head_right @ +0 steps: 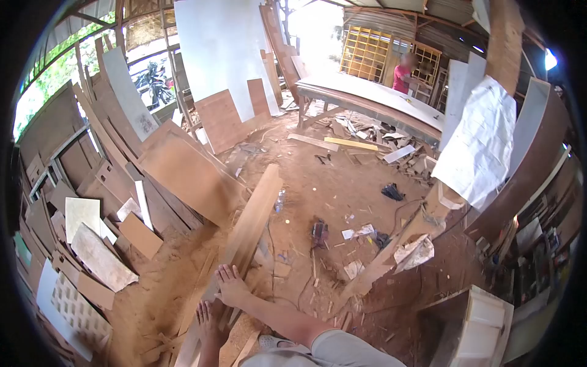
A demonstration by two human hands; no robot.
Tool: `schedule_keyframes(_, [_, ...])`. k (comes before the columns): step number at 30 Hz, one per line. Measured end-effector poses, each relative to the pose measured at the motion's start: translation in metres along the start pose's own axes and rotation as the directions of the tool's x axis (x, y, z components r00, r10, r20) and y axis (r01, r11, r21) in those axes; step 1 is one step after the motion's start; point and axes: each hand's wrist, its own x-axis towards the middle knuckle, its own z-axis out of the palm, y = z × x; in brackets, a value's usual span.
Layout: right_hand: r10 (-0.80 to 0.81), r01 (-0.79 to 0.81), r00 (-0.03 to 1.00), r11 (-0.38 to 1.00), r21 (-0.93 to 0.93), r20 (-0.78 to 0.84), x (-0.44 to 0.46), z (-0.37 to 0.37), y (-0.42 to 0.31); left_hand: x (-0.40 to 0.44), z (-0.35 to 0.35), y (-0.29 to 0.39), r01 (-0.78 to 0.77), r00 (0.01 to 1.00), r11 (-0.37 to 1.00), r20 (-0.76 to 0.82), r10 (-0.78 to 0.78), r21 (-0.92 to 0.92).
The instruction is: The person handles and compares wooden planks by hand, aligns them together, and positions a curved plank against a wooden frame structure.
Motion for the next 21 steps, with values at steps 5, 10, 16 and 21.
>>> schedule_keyframes(5, [-0.016,0.015,0.999,1.000,0.002,0.052,-0.039,-0.011,-0.019,-0.050,-0.011,0.000,0.060,0.998,0.998,0.027,-0.060,0.000])
schedule_keyframes(10, [-0.049,0.051,0.998,0.997,-0.054,0.040,-0.065,0.009,-0.044,-0.107,-0.016,-0.008,0.103,0.995,0.995,-0.011,-0.103,0.001])
schedule_keyframes(16, [-0.154,0.168,0.983,0.973,-0.158,0.097,-0.091,0.018,-0.093,-0.185,-0.014,-0.056,0.171,0.981,0.985,-0.092,-0.173,-0.031])
schedule_keyframes(21, [-0.206,0.224,0.965,0.969,-0.104,0.163,-0.099,0.046,-0.134,-0.236,-0.023,-0.082,0.089,0.979,0.995,-0.181,-0.094,-0.036])
